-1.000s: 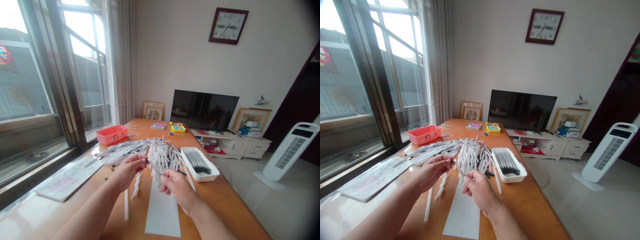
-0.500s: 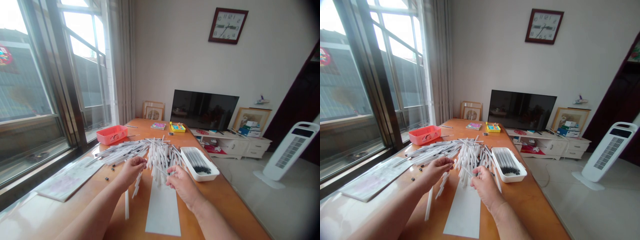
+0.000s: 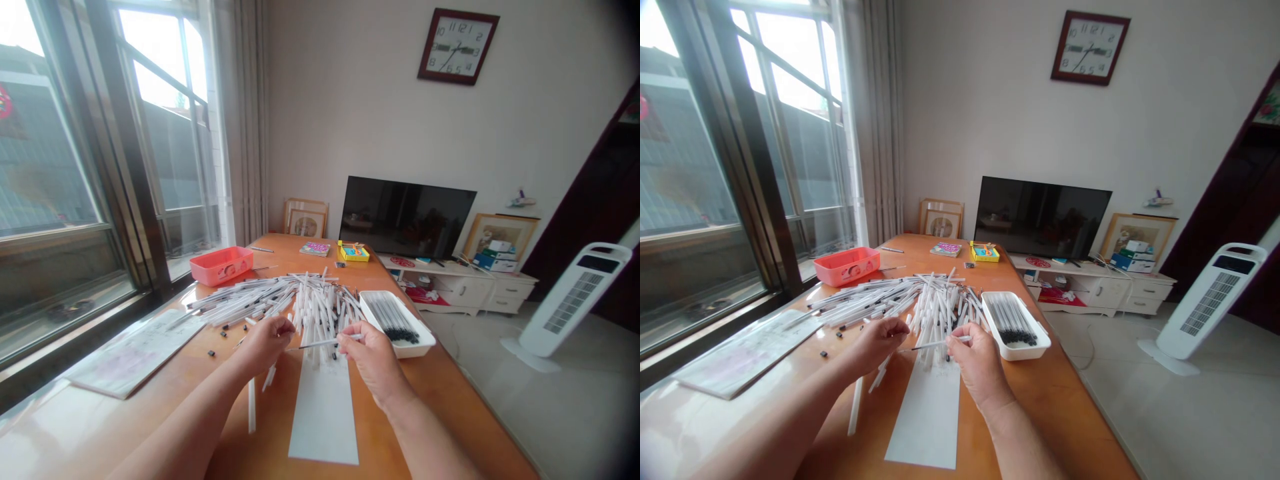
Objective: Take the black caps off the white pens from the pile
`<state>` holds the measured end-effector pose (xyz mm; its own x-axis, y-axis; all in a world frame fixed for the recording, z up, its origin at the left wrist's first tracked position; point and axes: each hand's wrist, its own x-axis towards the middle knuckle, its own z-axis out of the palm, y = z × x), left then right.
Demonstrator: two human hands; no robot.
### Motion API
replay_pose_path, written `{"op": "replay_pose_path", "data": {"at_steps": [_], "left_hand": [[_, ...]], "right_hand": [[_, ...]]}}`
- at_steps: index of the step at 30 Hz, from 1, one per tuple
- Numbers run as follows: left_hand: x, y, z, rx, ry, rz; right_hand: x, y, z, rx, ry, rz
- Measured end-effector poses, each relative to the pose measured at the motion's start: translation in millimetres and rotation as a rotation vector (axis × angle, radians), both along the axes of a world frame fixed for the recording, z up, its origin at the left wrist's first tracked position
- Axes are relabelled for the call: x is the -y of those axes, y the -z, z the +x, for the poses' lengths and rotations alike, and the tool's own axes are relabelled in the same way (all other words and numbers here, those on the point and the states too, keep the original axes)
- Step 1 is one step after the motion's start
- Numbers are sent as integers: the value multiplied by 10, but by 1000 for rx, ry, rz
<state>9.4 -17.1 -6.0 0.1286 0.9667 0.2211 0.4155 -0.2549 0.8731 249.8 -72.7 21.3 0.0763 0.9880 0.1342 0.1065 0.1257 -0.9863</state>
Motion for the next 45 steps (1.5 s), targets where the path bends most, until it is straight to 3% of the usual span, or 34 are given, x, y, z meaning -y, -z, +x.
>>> {"op": "replay_pose_path", "data": {"at_steps": [4,9,13,20,27,31,36,45], "left_hand": [[65,-49,20,-121,21,-6],[108,-119,44,-315,130,135],[88,-105,43,-422,201,184],[64,-71,17,-393,129,165],[34,-9,8,-366,76,162],[49,-32,27,-358,104,156],[69,-74,43,-358,125,160],[133,-175,70,-389,172,201]], "right_hand": [[-32,-17,35,-124,35,-14],[-31,-58,43,-252,40,-47],[-48,-70,98,-299,91,24],[-114,-112,306,-312,310,151],[-215,-33,306,-449,105,64],[-248,46,310,-358,120,40],[-228,87,260,-83,132,48],[-143,150,86,483,49,387]]}}
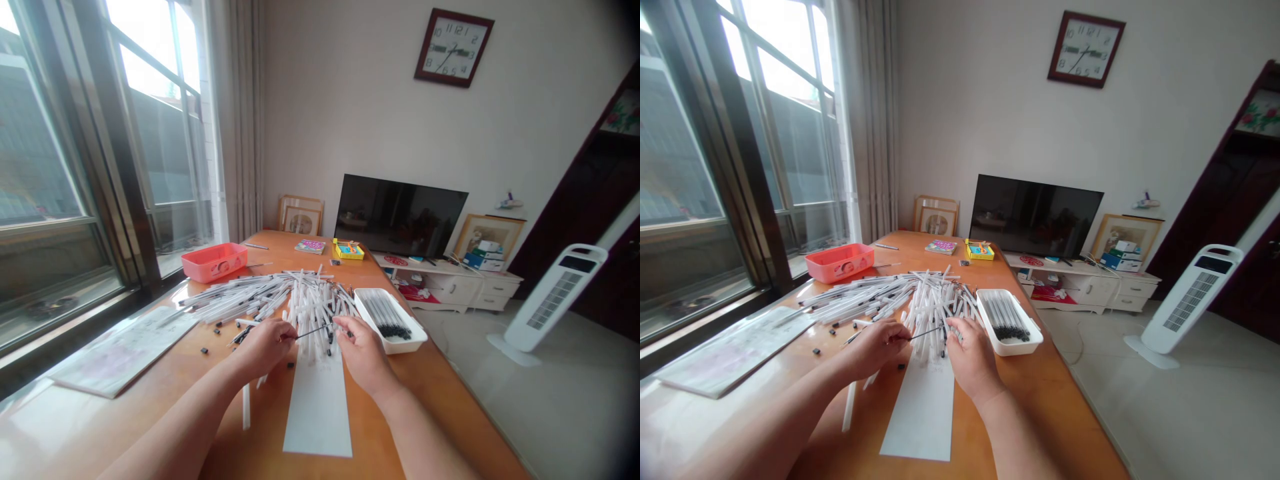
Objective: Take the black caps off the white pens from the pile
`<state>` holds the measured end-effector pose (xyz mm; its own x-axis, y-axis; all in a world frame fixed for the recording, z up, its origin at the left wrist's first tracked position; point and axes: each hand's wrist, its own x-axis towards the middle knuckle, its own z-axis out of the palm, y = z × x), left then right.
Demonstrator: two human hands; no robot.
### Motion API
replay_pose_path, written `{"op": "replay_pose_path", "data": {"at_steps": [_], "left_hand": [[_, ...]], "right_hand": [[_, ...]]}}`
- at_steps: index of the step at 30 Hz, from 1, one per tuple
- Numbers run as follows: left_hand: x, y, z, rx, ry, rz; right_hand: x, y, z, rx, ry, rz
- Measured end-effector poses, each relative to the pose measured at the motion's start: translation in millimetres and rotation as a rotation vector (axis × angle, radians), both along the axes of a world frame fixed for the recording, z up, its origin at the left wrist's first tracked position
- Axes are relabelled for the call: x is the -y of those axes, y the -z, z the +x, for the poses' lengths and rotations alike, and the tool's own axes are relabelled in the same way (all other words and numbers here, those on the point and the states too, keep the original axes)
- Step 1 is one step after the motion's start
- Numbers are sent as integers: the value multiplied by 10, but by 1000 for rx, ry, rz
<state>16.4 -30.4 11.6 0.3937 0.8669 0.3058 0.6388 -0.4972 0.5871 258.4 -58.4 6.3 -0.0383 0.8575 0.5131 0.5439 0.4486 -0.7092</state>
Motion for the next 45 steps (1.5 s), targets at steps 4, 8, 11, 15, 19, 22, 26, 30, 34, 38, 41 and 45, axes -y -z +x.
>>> {"op": "replay_pose_path", "data": {"at_steps": [4,8,11,15,19,22,26,30,34,38,41,45], "left_hand": [[27,-45,15,-22,25,3],[13,-44,12,-8,23,30],[18,-56,23,10,13,30],[58,-95,60,-2,37,37],[62,-102,70,-33,43,66],[49,-89,65,-44,54,101],[44,-72,66,-51,47,154],[28,-37,83,-29,-146,256],[39,-3,146,-115,-95,240],[75,28,225,-198,18,209],[78,57,245,-254,17,206],[67,83,224,-330,-52,222]], "right_hand": [[31,-11,-14,197,-24,94],[46,-46,-15,246,69,113],[60,-71,-15,286,88,133],[79,-81,-5,348,58,185],[80,-94,23,382,112,184],[84,-121,34,403,127,167],[104,-141,27,442,107,114],[102,-128,34,474,126,73],[52,-87,73,507,201,48],[-35,-17,90,550,303,2],[-102,18,55,570,361,-30],[-163,5,-4,569,442,-57]]}}
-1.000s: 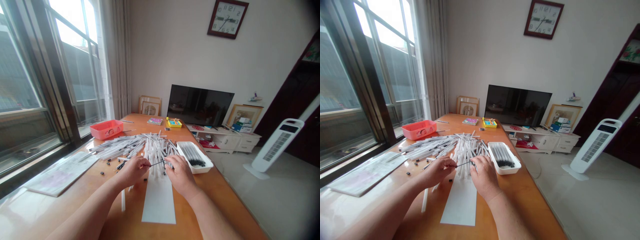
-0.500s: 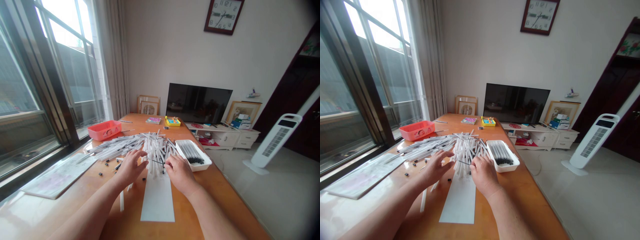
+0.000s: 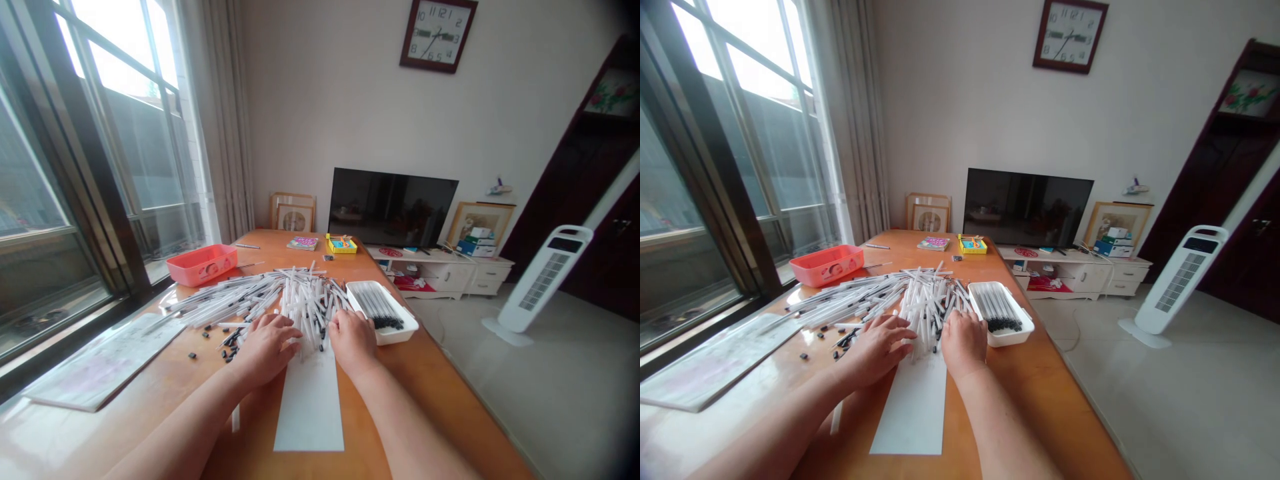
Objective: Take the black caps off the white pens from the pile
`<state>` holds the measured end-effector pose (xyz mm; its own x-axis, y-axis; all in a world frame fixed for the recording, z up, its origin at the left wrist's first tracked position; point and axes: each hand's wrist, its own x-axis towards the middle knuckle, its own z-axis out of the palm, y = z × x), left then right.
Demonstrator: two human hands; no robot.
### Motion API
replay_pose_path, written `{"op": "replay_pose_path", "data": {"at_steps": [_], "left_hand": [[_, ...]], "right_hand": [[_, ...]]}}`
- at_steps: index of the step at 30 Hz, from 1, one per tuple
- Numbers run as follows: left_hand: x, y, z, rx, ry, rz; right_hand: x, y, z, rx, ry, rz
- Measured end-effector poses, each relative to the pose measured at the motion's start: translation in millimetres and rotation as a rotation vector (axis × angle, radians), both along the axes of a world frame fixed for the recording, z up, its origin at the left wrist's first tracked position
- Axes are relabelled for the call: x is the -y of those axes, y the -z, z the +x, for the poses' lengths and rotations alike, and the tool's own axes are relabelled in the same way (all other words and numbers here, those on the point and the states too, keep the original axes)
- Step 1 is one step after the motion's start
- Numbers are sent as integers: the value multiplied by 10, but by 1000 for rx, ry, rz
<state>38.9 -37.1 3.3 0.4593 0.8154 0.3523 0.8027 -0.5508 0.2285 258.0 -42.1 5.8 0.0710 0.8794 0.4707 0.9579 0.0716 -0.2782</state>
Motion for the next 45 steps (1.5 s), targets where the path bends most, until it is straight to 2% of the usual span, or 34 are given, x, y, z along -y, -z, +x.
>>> {"op": "replay_pose_path", "data": {"at_steps": [3,8,12,17,22,24,29,35,41,45], "left_hand": [[-1,2,-21,-31,-55,10],[6,-13,-20,-59,-97,6],[19,-34,-9,-64,-92,-17],[39,-53,-20,-30,-80,-40],[46,-63,-43,-12,-113,-27],[38,-61,-52,14,-147,-31],[20,-52,-66,34,-184,-15],[-13,-43,-104,-17,-217,1],[-73,-18,-168,-38,-316,17],[-66,-28,-200,-58,-334,22]], "right_hand": [[0,-41,-10,-9,63,13],[53,-69,-62,-9,-86,61],[33,-23,-146,20,-121,50],[-37,1,-127,8,-26,1],[-37,-32,-41,-50,66,41],[-24,-31,-49,-52,27,51],[-3,-5,-130,-37,-184,40],[0,-38,-52,-67,5,20],[62,-69,6,-158,-70,-34],[93,-58,19,-124,-96,-82]]}}
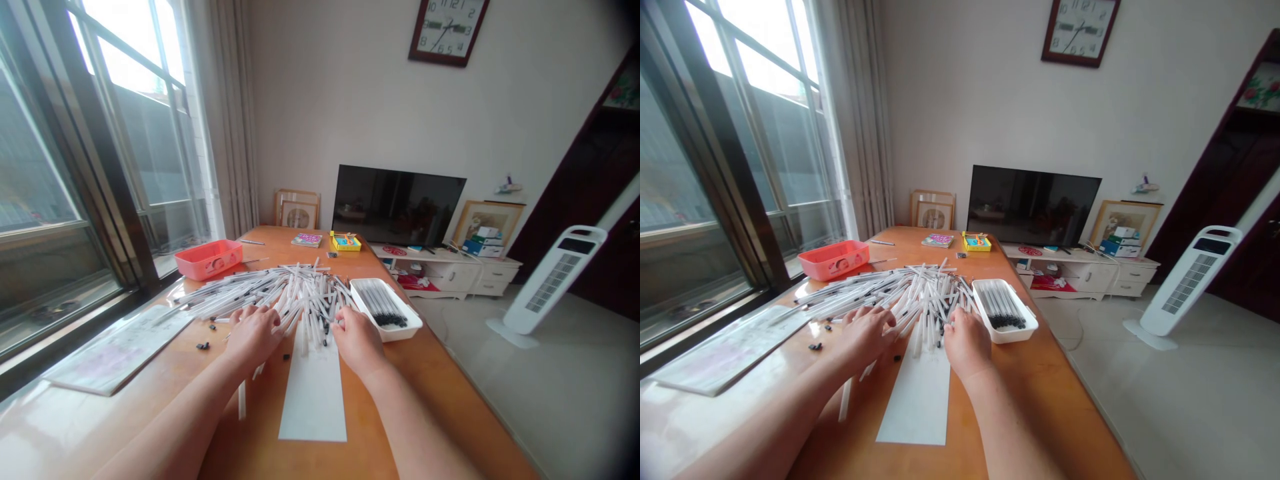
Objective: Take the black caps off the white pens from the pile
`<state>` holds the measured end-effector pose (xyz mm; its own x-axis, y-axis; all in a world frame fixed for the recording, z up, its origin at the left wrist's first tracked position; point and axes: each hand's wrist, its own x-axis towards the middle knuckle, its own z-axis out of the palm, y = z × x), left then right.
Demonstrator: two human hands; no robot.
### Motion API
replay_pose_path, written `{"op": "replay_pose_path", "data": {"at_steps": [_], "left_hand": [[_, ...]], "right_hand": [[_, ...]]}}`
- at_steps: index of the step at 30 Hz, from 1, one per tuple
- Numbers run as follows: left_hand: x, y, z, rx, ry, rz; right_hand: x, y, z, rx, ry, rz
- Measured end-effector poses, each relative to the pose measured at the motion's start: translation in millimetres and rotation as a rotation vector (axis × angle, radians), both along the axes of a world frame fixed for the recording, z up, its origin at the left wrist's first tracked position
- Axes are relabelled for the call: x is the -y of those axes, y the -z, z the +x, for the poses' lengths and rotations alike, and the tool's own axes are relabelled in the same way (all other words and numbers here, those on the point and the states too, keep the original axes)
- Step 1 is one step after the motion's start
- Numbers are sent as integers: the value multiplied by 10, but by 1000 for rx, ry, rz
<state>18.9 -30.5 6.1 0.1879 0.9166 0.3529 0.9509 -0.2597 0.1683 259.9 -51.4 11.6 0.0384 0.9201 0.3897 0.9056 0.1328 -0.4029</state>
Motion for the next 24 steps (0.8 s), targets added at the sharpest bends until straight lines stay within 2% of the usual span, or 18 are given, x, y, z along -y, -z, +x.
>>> {"op": "replay_pose_path", "data": {"at_steps": [6,15,20,24], "left_hand": [[-4,-35,15,-35,-5,34],[-1,-63,18,-72,-39,46],[2,-114,-18,-21,-83,15],[-11,-141,-71,140,-117,28]], "right_hand": [[15,-2,27,102,57,-93],[20,-12,33,139,83,-90],[29,-53,53,116,115,-139],[55,-55,63,38,100,-123]]}}
